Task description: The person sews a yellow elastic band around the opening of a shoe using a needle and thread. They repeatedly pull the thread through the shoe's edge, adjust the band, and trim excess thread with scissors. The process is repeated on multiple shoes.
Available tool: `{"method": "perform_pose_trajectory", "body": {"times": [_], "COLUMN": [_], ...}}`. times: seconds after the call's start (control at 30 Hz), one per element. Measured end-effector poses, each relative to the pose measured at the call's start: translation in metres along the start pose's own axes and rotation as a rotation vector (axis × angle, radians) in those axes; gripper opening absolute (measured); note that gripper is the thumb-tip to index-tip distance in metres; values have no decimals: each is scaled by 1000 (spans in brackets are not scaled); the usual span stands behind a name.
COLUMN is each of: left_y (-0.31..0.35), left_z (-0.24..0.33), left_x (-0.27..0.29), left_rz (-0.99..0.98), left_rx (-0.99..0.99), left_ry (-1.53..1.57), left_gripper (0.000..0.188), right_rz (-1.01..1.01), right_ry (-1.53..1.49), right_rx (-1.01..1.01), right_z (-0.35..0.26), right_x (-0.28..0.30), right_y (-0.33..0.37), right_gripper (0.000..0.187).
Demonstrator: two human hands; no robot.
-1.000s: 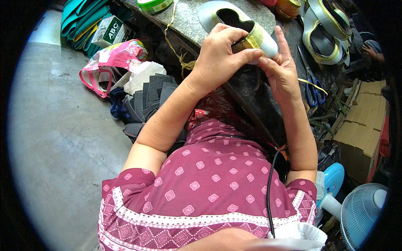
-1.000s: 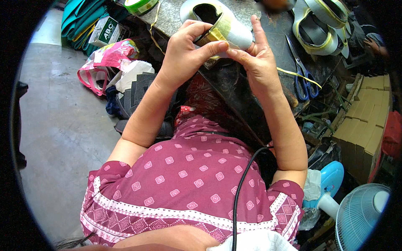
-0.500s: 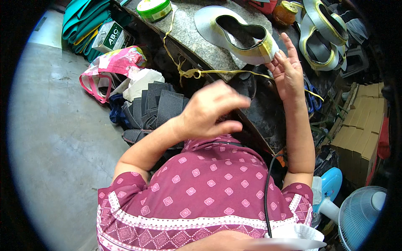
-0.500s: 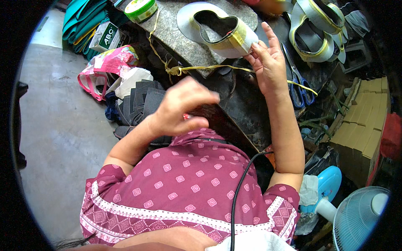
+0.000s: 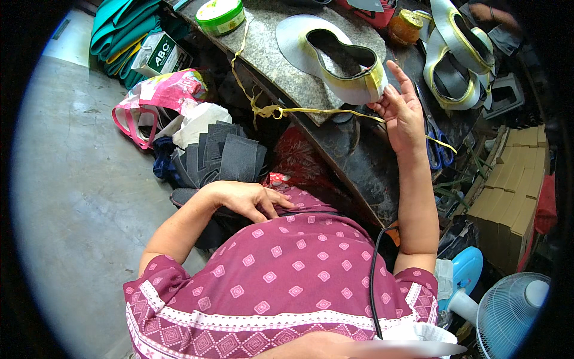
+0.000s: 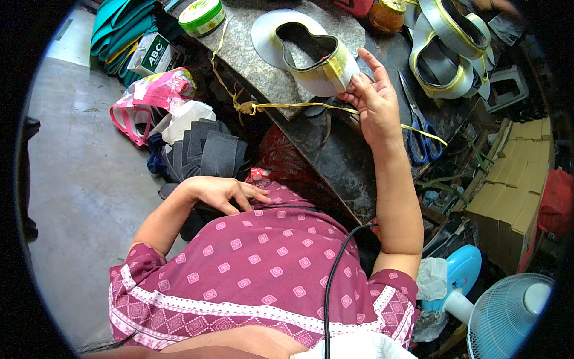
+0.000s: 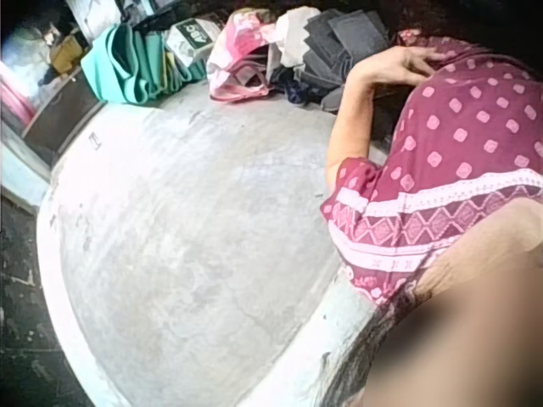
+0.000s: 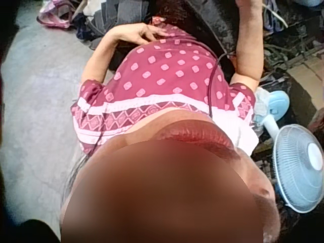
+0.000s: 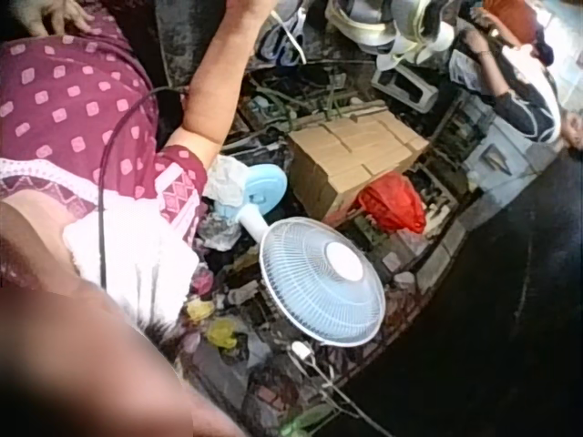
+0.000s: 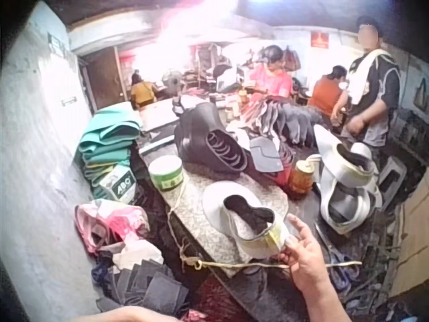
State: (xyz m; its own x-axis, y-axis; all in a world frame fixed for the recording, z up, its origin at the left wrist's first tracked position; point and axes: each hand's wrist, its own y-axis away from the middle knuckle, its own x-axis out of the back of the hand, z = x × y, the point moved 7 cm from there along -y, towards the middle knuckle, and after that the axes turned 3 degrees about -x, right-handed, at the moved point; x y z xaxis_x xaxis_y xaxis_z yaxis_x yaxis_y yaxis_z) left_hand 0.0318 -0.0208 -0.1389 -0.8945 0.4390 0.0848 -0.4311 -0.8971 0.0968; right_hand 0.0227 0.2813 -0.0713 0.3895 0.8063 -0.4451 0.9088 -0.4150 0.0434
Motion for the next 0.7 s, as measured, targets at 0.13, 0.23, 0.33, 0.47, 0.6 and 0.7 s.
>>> {"method": "perform_pose_trajectory", "body": {"times": [0.13, 0.23, 0.33, 0.47, 0.6, 0.7], "left_y": [-17, -37, -47, -61, -50, 5], "left_z": [4, 50, 97, 134, 168, 202], "left_x": [12, 31, 62, 95, 103, 96], "left_rz": [37, 325, 564, 701, 1023, 1383], "left_rx": [251, 37, -165, -315, -449, -578], "left_ry": [-264, -519, -889, -961, -1090, -1333], "left_gripper": [20, 35, 46, 38, 24, 36], "right_rz": [-11, -10, -12, -15, -12, -19], "right_ry": [-7, 9, 18, 35, 36, 34], "right_rx": [-8, -11, -18, -1, -14, -23], "right_z": [2, 2, 3, 2, 2, 3], "right_x": [0, 0, 0, -3, -2, 0], "right_y": [-1, -1, 0, 1, 0, 1], "right_gripper": [52, 51, 50, 50, 48, 48]}}
